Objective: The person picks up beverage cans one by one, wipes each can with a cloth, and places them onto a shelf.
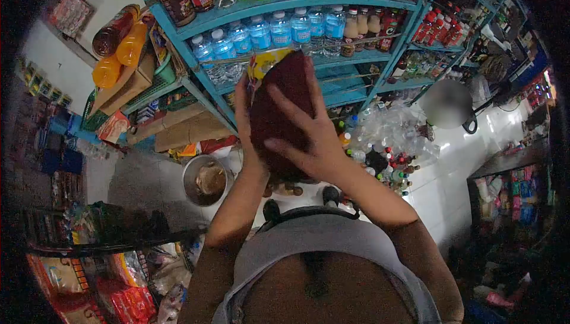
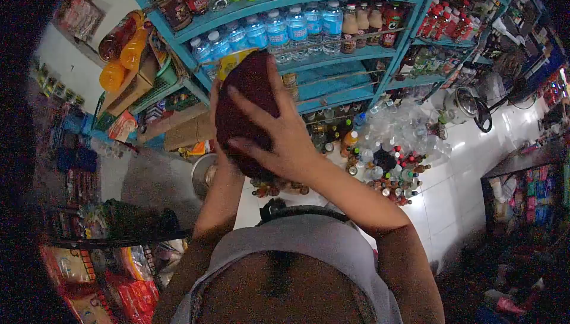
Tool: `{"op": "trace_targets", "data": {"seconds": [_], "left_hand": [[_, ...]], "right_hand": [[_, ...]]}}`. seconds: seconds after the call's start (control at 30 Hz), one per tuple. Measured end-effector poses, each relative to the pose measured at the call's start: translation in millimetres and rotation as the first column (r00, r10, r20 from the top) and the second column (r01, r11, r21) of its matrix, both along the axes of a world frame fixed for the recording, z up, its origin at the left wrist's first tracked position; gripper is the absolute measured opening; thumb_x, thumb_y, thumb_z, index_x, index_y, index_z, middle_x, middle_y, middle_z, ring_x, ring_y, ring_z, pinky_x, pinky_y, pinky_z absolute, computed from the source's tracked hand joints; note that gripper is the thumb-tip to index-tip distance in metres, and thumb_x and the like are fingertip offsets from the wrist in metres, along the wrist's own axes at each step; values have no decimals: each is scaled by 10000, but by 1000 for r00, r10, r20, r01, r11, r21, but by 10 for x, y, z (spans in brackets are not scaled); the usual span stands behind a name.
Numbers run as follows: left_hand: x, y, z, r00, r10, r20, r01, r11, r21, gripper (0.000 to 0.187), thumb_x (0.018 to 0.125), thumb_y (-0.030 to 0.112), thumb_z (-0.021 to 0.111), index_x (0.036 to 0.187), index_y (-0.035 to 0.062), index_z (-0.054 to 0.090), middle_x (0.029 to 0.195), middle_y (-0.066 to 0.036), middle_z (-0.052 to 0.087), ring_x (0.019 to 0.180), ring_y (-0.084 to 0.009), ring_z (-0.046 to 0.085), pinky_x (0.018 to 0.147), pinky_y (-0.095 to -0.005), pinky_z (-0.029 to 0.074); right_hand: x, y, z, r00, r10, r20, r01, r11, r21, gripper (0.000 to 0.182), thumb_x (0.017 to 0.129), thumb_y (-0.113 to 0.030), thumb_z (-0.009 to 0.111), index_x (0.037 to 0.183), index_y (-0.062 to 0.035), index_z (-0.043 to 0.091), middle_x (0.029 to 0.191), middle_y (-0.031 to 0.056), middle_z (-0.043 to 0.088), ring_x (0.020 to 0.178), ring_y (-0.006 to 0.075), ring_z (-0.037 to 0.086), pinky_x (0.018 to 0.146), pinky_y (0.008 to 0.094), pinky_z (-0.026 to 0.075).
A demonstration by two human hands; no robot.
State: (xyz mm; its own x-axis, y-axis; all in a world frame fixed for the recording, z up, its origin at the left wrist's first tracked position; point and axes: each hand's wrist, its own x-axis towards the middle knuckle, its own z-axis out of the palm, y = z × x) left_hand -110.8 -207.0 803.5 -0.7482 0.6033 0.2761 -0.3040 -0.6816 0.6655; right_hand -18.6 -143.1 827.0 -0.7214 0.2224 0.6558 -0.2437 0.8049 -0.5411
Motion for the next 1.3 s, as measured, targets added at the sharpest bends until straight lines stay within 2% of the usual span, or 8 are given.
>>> {"op": "trace_targets", "data": {"seconds": [0.37, 0.47, 0.53, 0.63, 0.77, 0.8, 1.07, 1.3], "left_hand": [[194, -101, 23, 977, -160, 140, 172, 983, -72, 581, 808, 333, 520, 1265, 34, 321, 1212, -79, 427, 1121, -210, 408, 946, -341, 310], [72, -96, 47, 949, -16, -314, -40, 985, -170, 604, 755, 346, 570, 1242, 43, 379, 1209, -95, 426, 1048, -221, 442, 883, -322, 341], [-42, -75, 44, 486, 143, -862, -506, 851, -144, 570, 711, 376, 601, 1169, 61, 475, 1077, -102, 501, 912, -211, 466, 794, -301, 355], [-69, -27, 130, 6, 332, -943, -823, 537, 184, 471, 716, 341, 606, 1097, 74, 532, 887, -96, 538, 743, -211, 466, 723, -290, 353], [52, -12, 161, 388, 198, -900, -719, 675, -162, 410, 726, 297, 619, 1062, 74, 545, 812, -124, 520, 718, -265, 495, 750, -328, 359], [84, -7, 194, 391, 146, -909, -725, 657, -206, 422, 733, 274, 621, 1081, 55, 524, 834, -150, 513, 731, -284, 509, 757, -349, 370], [360, 108, 46, 590, 194, -784, -506, 845, -172, 737, 660, 259, 711, 1192, -41, 299, 979, -146, 497, 902, -238, 538, 741, -351, 450], [283, -48, 85, 904, -81, -420, -120, 895, -429, 897, 480, 337, 805, 1170, 15, 331, 1125, -175, 387, 1090, -265, 354, 918, -397, 309]], "right_hand": [[-164, 243, 187, 878, -20, -478, -431, 401, -809, 670, 808, -137, 545, 1338, -87, 138, 1256, 143, 343, 1092, 223, 416, 900, 311, 358], [-149, 313, -155, 916, -26, -401, -390, 185, -902, 472, 848, -255, 464, 1263, -77, 325, 1173, 141, 450, 1014, 245, 494, 865, 340, 405], [-126, 348, -307, 654, 212, -726, -617, -405, -675, 409, 868, -347, 365, 1170, -80, 437, 1083, 130, 529, 954, 266, 538, 828, 381, 439], [-110, 447, -373, 677, 237, -697, -602, -366, -709, 445, 865, -378, 349, 1182, -74, 421, 1106, 132, 521, 958, 270, 540, 836, 407, 431], [-97, 541, -402, 476, 241, -846, -665, -531, -526, 537, 856, -476, 327, 1187, -61, 408, 1134, 139, 499, 994, 264, 523, 870, 381, 404], [-53, 317, -82, 942, 10, -334, -333, -70, -940, 556, 854, -496, 331, 1196, -62, 392, 1115, 116, 506, 993, 227, 517, 889, 339, 381], [-188, 457, -336, 942, -170, -289, -158, 536, -829, 313, 849, -264, 495, 1055, -29, 500, 963, 26, 547, 842, 84, 496, 769, 231, 397], [-81, 544, -539, 849, 351, -395, -466, 144, -873, 311, 842, -200, 456, 1099, -27, 484, 1025, 87, 553, 887, 152, 544, 792, 293, 446]]}}
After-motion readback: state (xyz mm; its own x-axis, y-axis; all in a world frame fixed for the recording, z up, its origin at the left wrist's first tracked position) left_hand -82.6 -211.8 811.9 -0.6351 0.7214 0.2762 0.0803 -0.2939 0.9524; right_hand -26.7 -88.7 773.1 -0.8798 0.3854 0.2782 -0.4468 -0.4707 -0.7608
